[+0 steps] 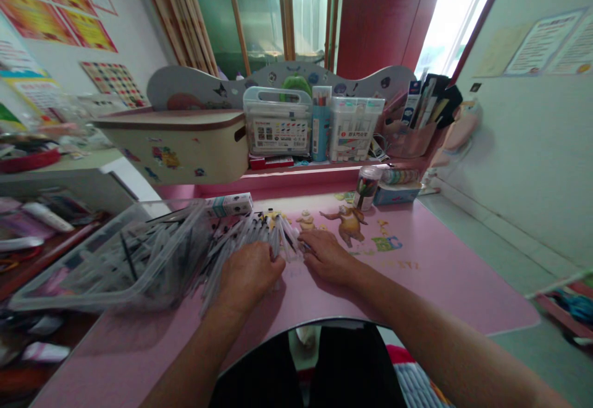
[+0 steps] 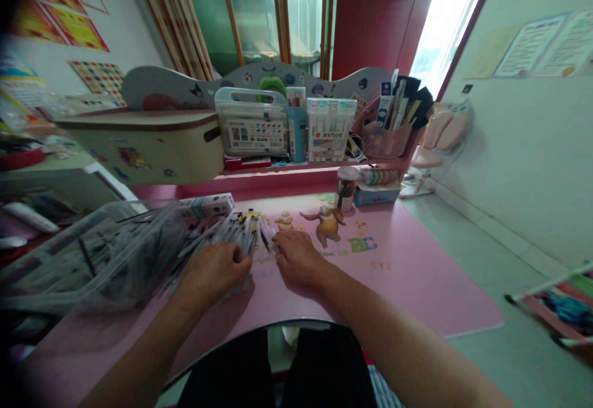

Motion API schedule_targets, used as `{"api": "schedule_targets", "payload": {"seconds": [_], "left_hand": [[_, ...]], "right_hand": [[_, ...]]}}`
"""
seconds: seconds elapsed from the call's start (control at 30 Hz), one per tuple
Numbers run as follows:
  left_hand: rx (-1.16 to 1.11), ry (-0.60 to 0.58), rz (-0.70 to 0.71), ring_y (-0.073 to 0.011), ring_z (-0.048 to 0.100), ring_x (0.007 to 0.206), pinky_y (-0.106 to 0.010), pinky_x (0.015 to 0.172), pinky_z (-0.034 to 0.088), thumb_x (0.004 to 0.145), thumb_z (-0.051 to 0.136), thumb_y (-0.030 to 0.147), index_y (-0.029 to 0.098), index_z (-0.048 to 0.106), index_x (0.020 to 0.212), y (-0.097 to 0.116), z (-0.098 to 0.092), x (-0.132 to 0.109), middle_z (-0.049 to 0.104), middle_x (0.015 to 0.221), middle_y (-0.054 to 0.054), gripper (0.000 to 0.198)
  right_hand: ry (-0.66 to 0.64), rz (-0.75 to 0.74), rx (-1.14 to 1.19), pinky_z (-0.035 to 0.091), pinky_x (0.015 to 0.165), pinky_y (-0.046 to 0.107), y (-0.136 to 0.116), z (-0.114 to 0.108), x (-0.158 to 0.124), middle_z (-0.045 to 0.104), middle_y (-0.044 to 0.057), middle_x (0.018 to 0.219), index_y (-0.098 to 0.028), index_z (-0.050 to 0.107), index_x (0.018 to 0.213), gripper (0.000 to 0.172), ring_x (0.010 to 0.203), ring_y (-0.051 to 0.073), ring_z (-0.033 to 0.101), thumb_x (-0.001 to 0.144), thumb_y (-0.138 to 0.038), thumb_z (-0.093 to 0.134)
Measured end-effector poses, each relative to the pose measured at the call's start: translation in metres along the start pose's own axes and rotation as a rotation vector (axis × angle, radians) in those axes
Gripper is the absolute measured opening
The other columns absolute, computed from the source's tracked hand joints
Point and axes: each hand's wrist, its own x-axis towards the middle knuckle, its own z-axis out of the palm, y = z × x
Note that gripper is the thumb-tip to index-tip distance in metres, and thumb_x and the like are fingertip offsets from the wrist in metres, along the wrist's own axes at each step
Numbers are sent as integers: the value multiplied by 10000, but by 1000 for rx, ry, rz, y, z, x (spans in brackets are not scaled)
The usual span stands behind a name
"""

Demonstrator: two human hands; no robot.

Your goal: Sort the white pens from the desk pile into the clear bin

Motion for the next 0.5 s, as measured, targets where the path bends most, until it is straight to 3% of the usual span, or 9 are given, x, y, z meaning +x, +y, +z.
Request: {"api": "schedule_targets", "payload": {"seconds": [0.1,0.17,0.3,0.37,0.5], "left_hand": [[-349,9,59,-201,588,635,-292,577,347,726,523,339,189,604,564,4,0,9,623,606,-57,235],[-716,-66,75,-140,476,512,-265,508,287,698,531,343,193,541,513,13,7,16,506,509,-3,239],[-1309,-180,-1,-83,270,392,-243,424,182,702,568,418,206,469,510,35,29,27,364,443,60,302],[-1367,-145,21,-89,345,412,-233,431,236,702,611,410,189,531,536,43,37,28,444,468,41,288],[-1242,-9,186,-167,598,645,-261,605,439,788,603,337,159,704,708,48,48,21,661,678,-45,219]], "right_hand": [[31,-19,74,374,948,399,2,0,3,645,125,1119,-163,610,1119,283,1062,255,549,854,-139,517],[116,19,205,394,929,393,1,-4,5,654,107,1052,-169,631,1023,208,1005,242,562,862,-149,501],[246,271,798,469,730,324,-10,-14,5,622,58,845,-186,631,824,209,763,187,569,920,-288,475],[219,408,1201,466,630,284,-16,-16,4,603,38,781,-187,637,827,253,671,159,555,904,-403,530],[212,517,1410,431,518,219,-20,-11,4,609,22,771,-184,644,923,243,621,126,556,801,-392,677]]}}
